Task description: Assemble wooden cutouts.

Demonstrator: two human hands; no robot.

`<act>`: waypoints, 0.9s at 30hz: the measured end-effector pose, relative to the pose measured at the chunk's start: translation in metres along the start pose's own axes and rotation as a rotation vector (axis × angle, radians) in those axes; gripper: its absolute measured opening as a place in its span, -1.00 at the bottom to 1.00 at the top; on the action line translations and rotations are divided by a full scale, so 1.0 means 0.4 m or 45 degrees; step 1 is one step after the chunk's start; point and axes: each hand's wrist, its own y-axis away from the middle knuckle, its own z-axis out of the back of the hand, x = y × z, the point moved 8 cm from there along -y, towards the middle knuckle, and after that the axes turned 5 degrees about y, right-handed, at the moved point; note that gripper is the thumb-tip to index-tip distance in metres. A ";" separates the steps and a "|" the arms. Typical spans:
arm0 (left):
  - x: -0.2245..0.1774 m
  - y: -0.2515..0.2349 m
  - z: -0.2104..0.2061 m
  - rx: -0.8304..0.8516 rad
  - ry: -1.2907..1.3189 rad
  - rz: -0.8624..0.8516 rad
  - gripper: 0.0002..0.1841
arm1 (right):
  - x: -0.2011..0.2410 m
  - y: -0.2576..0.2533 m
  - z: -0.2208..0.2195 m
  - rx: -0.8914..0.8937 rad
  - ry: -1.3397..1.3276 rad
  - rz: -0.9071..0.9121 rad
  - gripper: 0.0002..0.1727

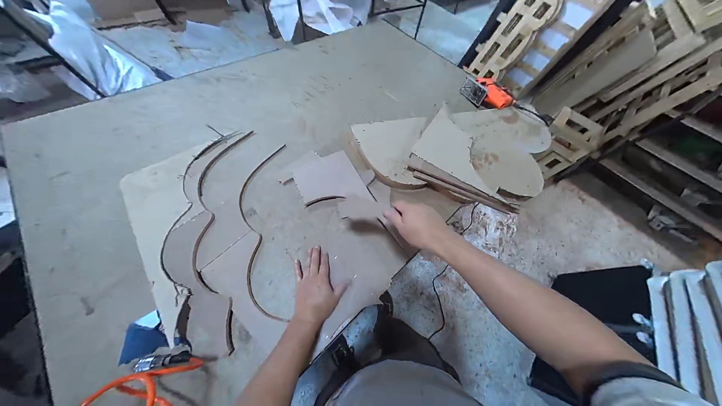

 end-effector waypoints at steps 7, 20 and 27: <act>-0.099 0.184 -0.052 0.392 -0.008 0.018 0.34 | -0.108 -0.219 -0.194 0.062 -0.161 -0.309 -0.09; -0.044 -0.015 0.013 0.319 -0.040 -0.028 -0.38 | -0.165 -0.241 -0.064 0.130 -0.303 -0.318 -0.35; -0.143 0.078 0.321 -0.501 0.321 -0.229 -0.54 | -0.330 0.101 -0.164 -0.133 -0.382 -0.255 -0.43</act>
